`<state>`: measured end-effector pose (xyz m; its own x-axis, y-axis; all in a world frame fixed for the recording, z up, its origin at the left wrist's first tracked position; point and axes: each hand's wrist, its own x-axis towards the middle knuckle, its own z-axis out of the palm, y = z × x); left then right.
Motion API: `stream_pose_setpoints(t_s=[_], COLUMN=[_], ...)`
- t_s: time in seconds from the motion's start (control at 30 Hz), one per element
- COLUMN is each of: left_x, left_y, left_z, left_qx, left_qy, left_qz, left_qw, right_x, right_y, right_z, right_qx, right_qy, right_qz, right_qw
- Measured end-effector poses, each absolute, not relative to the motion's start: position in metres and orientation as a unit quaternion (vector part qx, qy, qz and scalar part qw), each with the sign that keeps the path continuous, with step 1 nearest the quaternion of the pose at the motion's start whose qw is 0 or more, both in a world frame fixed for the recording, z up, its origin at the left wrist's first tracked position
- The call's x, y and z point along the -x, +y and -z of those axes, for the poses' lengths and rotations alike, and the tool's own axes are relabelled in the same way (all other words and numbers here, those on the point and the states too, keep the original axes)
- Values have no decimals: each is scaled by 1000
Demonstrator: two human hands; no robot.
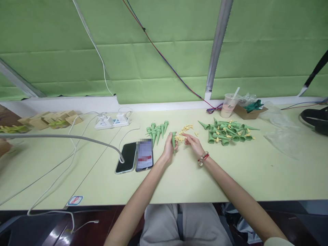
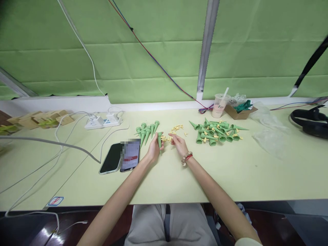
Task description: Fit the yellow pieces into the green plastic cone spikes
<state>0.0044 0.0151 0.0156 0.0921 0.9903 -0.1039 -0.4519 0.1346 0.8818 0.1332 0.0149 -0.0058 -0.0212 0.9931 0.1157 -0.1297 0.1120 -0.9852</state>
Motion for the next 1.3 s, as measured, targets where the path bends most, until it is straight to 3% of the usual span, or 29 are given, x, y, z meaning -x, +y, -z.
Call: stream_pose_setpoints(t_s=[0.17, 0.53, 0.7, 0.8, 1.0, 1.13, 1.3], left_x=[-6, -8, -10, -11, -13, -12, -10], left_y=[13, 8, 8, 6, 6, 7, 1], left_z=[-19, -23, -17, -11, -4, -5, -8], left_qx=[-317, -310, -333, -400, -496, -490, -545], left_qy=[358, 336, 323, 328, 328, 338, 358], left_qz=[-544, -531, -534, -558, -534, -546, -532], left_qw=[689, 713, 706, 648, 601, 590, 540], right_x=[-133, -129, -127, -126, -130, -133, -129], right_y=[13, 14, 7, 3, -1, -1, 3], right_z=[-1, 0, -3, -6, -11, -14, -10], right_qx=[399, 406, 406, 447, 471, 443, 399], right_qy=[-437, -397, -454, -499, -601, -647, -553], right_qz=[-570, -506, -499, -450, -420, -378, -575], right_qw=[570, 650, 617, 590, 490, 492, 452])
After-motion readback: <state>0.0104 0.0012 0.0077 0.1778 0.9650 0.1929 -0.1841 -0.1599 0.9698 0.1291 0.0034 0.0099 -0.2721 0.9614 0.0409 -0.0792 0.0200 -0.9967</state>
